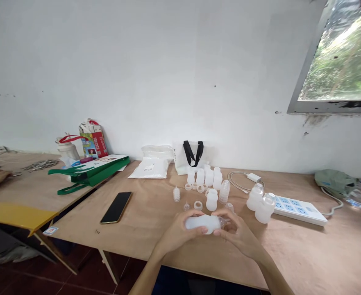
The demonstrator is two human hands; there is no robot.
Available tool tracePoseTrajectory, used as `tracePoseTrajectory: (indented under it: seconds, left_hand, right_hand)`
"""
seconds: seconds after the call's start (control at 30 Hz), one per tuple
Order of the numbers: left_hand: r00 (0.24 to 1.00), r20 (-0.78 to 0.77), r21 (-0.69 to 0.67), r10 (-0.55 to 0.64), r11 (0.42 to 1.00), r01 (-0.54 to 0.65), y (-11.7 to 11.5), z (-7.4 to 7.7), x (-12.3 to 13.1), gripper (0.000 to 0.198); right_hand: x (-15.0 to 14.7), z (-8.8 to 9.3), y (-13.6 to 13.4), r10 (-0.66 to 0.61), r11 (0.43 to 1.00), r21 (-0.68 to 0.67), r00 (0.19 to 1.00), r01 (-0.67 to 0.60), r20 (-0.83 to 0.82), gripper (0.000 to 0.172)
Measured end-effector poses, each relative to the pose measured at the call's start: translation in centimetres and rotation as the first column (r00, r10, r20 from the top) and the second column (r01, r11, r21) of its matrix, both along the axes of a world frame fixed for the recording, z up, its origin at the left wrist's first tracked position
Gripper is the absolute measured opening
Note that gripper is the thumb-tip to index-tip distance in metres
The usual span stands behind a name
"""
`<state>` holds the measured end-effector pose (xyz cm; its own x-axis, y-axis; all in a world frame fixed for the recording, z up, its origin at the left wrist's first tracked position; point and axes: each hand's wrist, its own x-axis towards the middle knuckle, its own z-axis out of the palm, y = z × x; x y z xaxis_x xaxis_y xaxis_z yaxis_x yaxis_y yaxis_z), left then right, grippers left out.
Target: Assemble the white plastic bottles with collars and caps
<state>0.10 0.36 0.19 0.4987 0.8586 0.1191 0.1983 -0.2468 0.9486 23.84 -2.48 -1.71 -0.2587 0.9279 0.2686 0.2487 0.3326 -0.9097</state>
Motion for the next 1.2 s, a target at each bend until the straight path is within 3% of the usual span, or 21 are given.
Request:
tracePoseTrajectory:
  seconds: [0.1,0.17,0.23,0.33,0.4,0.5,0.6,0.7,0.8,0.87,1.1,1.2]
  left_hand:
    - [0.991,0.063,-0.349,-0.116,0.928,0.131,0.2,0.3,-0.4,0.054]
    - [0.985,0.083,-0.443,-0.149,0.88,0.17,0.3,0.4,-0.6,0.055]
    - [0.989,0.069,-0.358,-0.133,0.922,0.149,0.2,0.5,-0.5,0.052]
    - [0.999,0.032,0.002,-0.022,1.0,0.022,-0.2,0.4,0.0,0.045]
    - [0.999,-0.008,0.208,0.035,0.978,-0.033,-0.6,0.4,0.4,0.039]
    - [0.993,-0.115,0.335,0.018,0.942,0.022,-1.0,0.3,0.8,0.034]
    - [0.993,-0.095,0.34,0.077,0.94,-0.041,-1.0,0.5,0.8,0.036]
    - [0.988,-0.02,0.198,0.155,0.969,-0.148,-0.8,0.7,0.4,0.039]
    - [0.994,-0.006,0.008,0.107,0.994,-0.107,-0.7,0.9,-0.1,0.046]
    - [0.996,0.014,-0.033,0.085,0.996,-0.085,-0.6,0.8,-0.2,0.047]
    - [0.991,-0.003,0.257,0.135,0.958,-0.13,-0.2,0.7,-0.3,0.04]
    - [0.99,-0.016,0.282,0.141,0.95,-0.13,-0.4,0.9,-0.4,0.039]
  right_hand:
    - [0.2,0.2,-0.1,0.041,0.989,0.141,0.999,-0.043,0.013,0.024]
    - [0.1,0.3,0.0,0.052,0.982,0.18,0.998,-0.057,0.031,0.021]
    - [0.0,0.5,0.0,0.026,0.992,0.121,0.999,-0.03,0.031,0.028]
    - [-0.5,0.6,0.2,-0.046,0.998,-0.05,0.998,0.044,-0.037,0.039]
    - [-0.8,0.4,0.3,-0.068,0.983,-0.176,0.995,0.053,-0.075,0.044]
    - [-1.1,0.0,0.6,-0.085,0.953,-0.298,0.991,0.052,-0.1,0.054]
    - [-0.7,0.1,0.6,-0.074,0.969,-0.246,0.987,0.038,-0.141,0.05]
    - [-0.1,0.7,0.1,-0.025,0.987,-0.158,0.991,0.004,-0.133,0.045]
    - [0.2,1.3,-0.4,0.01,0.99,-0.142,0.997,-0.02,-0.07,0.048]
    - [0.0,1.5,-0.6,0.025,0.989,-0.147,0.998,-0.034,-0.065,0.047]
    - [-1.2,0.7,-0.2,-0.027,0.974,-0.226,0.983,-0.015,-0.181,0.058]
    - [-1.2,0.7,-0.3,0.0,0.977,-0.21,0.984,-0.039,-0.181,0.053]
